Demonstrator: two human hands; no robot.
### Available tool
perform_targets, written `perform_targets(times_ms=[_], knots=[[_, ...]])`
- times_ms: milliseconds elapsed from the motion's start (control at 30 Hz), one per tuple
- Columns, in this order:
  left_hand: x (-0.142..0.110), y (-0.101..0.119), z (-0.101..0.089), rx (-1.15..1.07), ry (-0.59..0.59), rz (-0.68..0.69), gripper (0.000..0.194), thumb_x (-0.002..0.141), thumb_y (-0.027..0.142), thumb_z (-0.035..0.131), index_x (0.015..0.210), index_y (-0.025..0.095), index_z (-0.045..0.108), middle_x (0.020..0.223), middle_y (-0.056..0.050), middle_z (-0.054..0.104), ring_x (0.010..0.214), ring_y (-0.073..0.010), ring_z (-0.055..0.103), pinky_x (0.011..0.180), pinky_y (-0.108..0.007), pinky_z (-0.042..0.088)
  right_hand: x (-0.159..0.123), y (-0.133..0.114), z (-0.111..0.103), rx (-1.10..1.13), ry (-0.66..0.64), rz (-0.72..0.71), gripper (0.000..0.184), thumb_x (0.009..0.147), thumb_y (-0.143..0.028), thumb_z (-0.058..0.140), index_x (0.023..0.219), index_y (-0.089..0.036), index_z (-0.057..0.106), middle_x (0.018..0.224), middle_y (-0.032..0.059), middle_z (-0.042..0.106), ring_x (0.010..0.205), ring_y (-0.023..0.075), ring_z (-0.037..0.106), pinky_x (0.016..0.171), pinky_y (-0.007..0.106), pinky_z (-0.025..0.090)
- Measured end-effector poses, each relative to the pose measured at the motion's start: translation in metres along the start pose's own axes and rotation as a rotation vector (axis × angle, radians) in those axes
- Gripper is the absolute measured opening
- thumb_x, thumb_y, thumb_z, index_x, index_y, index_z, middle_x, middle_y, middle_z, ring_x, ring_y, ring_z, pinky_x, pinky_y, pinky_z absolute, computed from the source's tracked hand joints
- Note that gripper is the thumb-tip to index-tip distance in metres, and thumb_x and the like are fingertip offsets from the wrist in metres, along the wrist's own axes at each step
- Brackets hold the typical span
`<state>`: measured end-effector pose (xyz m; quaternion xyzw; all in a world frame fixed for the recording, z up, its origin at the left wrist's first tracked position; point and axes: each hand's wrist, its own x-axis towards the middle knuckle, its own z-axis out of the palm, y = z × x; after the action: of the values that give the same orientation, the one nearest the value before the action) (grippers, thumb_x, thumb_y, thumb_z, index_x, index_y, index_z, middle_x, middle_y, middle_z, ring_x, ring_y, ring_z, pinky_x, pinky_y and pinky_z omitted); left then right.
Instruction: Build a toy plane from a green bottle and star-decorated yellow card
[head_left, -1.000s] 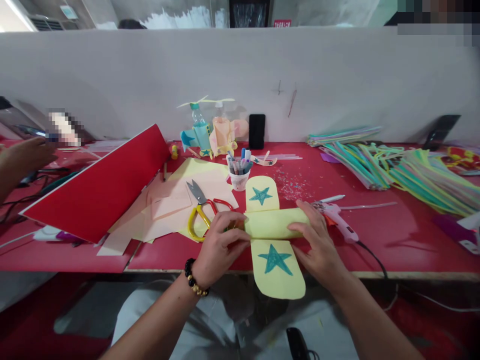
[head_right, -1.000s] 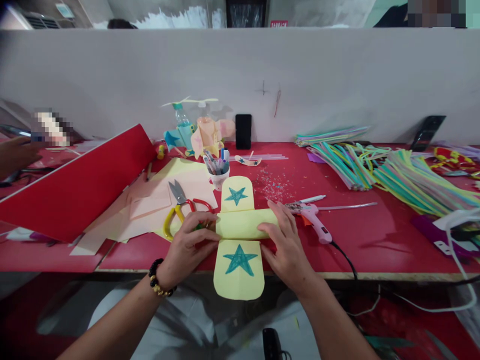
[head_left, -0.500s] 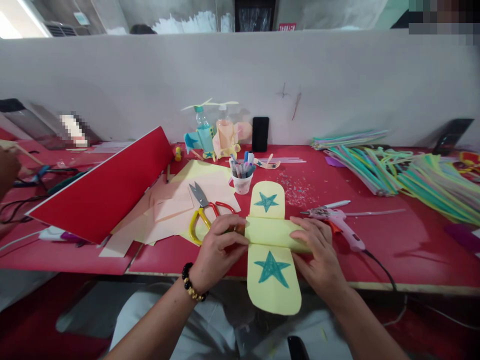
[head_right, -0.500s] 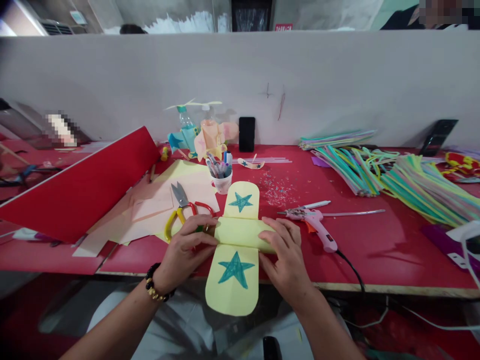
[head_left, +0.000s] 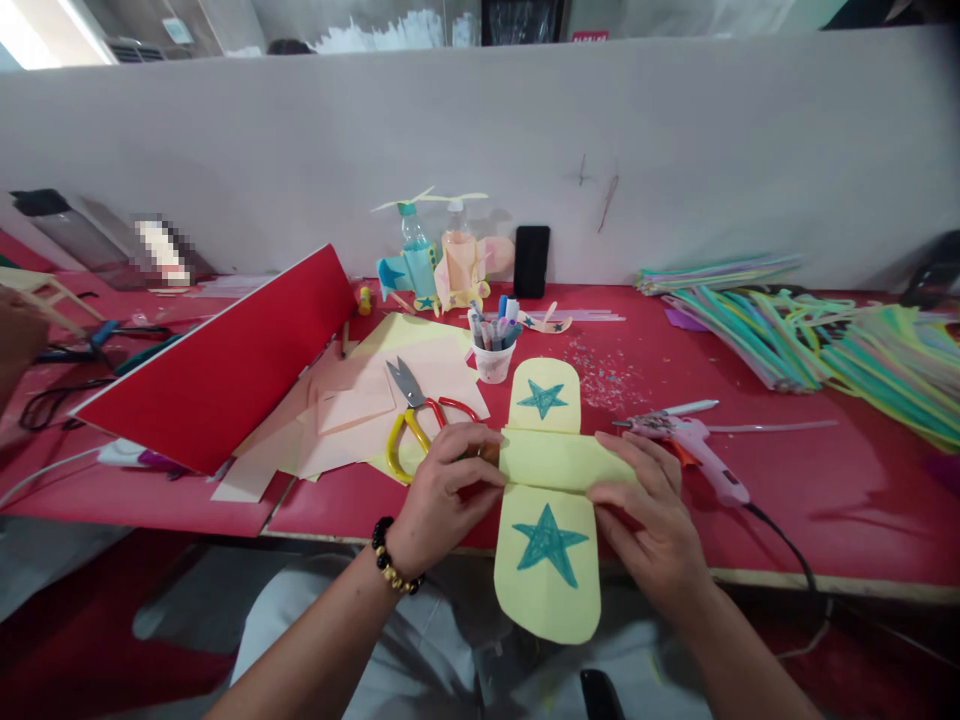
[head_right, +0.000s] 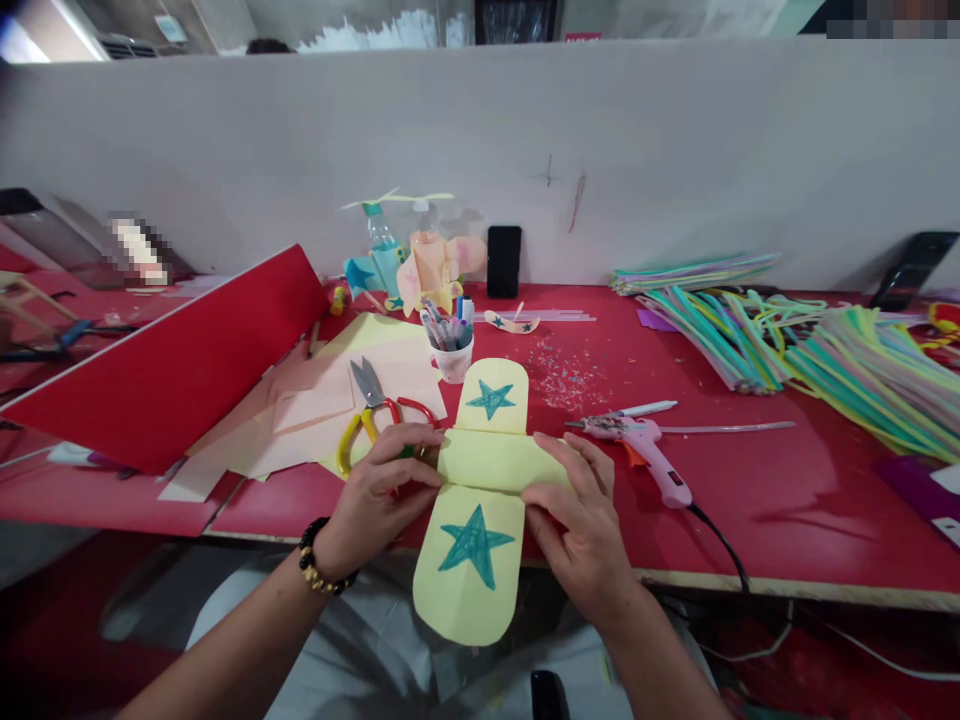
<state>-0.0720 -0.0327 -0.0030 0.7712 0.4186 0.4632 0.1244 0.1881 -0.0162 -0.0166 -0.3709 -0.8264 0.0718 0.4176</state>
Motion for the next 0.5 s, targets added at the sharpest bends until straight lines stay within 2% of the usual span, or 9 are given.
perform_targets(times_ms=[200, 267, 400, 500], knots=[[0.0006, 0.0025, -0.0014, -0.015, -0.019, -0.048, 0.01, 0.083, 0.012, 0.065, 0.081, 0.022, 0.066, 0.113, -0.007, 0.063, 0.11, -0.022, 0.057, 0.093, -0.04, 0.049, 0.0009, 0.0005, 0.0014, -0.011, 0.025, -0.003, 0.01, 0.082, -0.015, 0.061, 0.084, -0.024, 0.064, 0.133, 0.0066, 0.055, 0.124, 0.0318, 0.043, 0.102, 0.054, 0.039], [-0.0002, 0.0027, -0.0015, -0.024, -0.022, -0.08, 0.012, 0.081, 0.012, 0.066, 0.087, 0.022, 0.065, 0.115, -0.008, 0.062, 0.112, -0.0218, 0.056, 0.094, -0.04, 0.049, 0.0009, -0.0002, 0.0019, -0.016, 0.033, -0.005, 0.01, 0.082, -0.014, 0.062, 0.084, -0.024, 0.064, 0.129, 0.0072, 0.058, 0.122, 0.0314, 0.045, 0.101, 0.054, 0.039], [-0.0018, 0.0019, -0.0022, -0.022, -0.049, -0.15, 0.042, 0.074, 0.01, 0.071, 0.112, 0.023, 0.058, 0.129, -0.009, 0.054, 0.121, -0.0232, 0.051, 0.102, -0.04, 0.045, -0.0002, -0.0033, 0.0034, -0.037, 0.05, 0.001, 0.012, 0.081, -0.012, 0.062, 0.085, -0.023, 0.064, 0.125, 0.0076, 0.06, 0.119, 0.0308, 0.046, 0.099, 0.053, 0.041], [-0.0021, 0.0001, -0.0036, 0.008, -0.112, -0.167, 0.058, 0.07, 0.011, 0.074, 0.122, 0.025, 0.054, 0.137, -0.009, 0.049, 0.128, -0.0254, 0.045, 0.107, -0.043, 0.04, -0.0007, -0.0059, 0.0042, -0.055, 0.067, 0.001, 0.012, 0.08, -0.012, 0.063, 0.084, -0.023, 0.064, 0.123, 0.0077, 0.06, 0.119, 0.031, 0.045, 0.098, 0.053, 0.041]])
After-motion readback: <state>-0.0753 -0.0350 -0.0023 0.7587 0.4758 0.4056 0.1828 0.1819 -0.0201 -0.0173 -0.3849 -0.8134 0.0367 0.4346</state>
